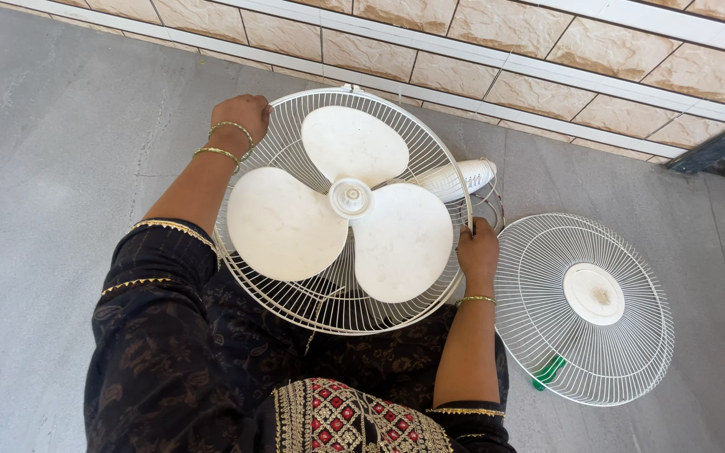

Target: The person reassembles a white electric fan by attaching the front wire cage and then the rear wire cage to the fan head. They use a green screwdriver to tighten the central screw securing the front cage.

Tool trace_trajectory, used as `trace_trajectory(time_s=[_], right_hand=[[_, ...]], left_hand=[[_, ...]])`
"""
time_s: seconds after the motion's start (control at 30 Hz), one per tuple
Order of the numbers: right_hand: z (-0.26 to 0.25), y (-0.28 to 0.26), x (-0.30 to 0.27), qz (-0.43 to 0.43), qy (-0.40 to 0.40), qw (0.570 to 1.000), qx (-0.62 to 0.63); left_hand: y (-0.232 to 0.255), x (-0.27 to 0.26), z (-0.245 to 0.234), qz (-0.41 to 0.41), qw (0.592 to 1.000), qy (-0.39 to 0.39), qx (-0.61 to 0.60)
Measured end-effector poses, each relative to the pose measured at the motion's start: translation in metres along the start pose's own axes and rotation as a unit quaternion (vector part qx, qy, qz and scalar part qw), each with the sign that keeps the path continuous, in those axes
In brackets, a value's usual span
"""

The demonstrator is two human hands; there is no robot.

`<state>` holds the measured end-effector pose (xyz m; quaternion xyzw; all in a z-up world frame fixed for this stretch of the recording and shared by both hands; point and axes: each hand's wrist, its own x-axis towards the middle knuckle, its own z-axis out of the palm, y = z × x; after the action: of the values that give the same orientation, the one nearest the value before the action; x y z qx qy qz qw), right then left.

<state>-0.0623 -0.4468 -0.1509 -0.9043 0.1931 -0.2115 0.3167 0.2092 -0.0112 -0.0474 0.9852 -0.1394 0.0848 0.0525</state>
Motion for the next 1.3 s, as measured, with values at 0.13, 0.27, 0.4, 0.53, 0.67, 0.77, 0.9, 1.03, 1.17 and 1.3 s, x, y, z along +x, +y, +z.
trace_trajectory(time_s=[0.13, 0.27, 0.4, 0.53, 0.67, 0.77, 0.9, 1.03, 1.17, 1.3], right_hand=[[0.0, -0.001, 0.0, 0.017, -0.009, 1.0, -0.007], [0.001, -0.001, -0.001, 0.001, 0.007, 1.0, -0.019], [0.0, -0.004, -0.003, -0.007, 0.024, 0.999, -0.031], [-0.004, -0.012, -0.005, 0.017, 0.016, 0.999, -0.028], [-0.004, -0.019, -0.004, 0.056, 0.01, 0.998, -0.029], [-0.003, -0.022, -0.004, 0.058, 0.023, 0.997, -0.039], [-0.004, -0.023, -0.004, 0.095, 0.02, 0.994, -0.044], [-0.001, -0.016, -0.005, 0.125, 0.012, 0.991, -0.049], [0.004, -0.001, -0.005, 0.087, 0.022, 0.995, -0.049], [0.006, 0.007, -0.001, 0.062, 0.038, 0.997, -0.019]], left_hand=[[0.001, -0.003, -0.001, 0.002, 1.0, 0.003, 0.001], [0.001, -0.013, -0.005, 0.006, 1.0, 0.019, -0.009], [-0.003, -0.036, -0.01, -0.004, 1.0, 0.019, -0.018], [-0.015, -0.072, -0.019, 0.003, 0.998, 0.055, -0.039], [-0.025, -0.121, -0.026, -0.058, 0.997, 0.016, -0.051], [-0.023, -0.162, -0.032, -0.103, 0.993, -0.004, -0.062], [-0.007, -0.209, -0.043, -0.174, 0.975, -0.048, -0.127], [0.016, -0.253, -0.037, -0.183, 0.959, 0.006, -0.216], [0.034, -0.294, -0.02, -0.174, 0.924, 0.046, -0.337], [0.056, -0.323, -0.008, -0.173, 0.808, 0.06, -0.56]])
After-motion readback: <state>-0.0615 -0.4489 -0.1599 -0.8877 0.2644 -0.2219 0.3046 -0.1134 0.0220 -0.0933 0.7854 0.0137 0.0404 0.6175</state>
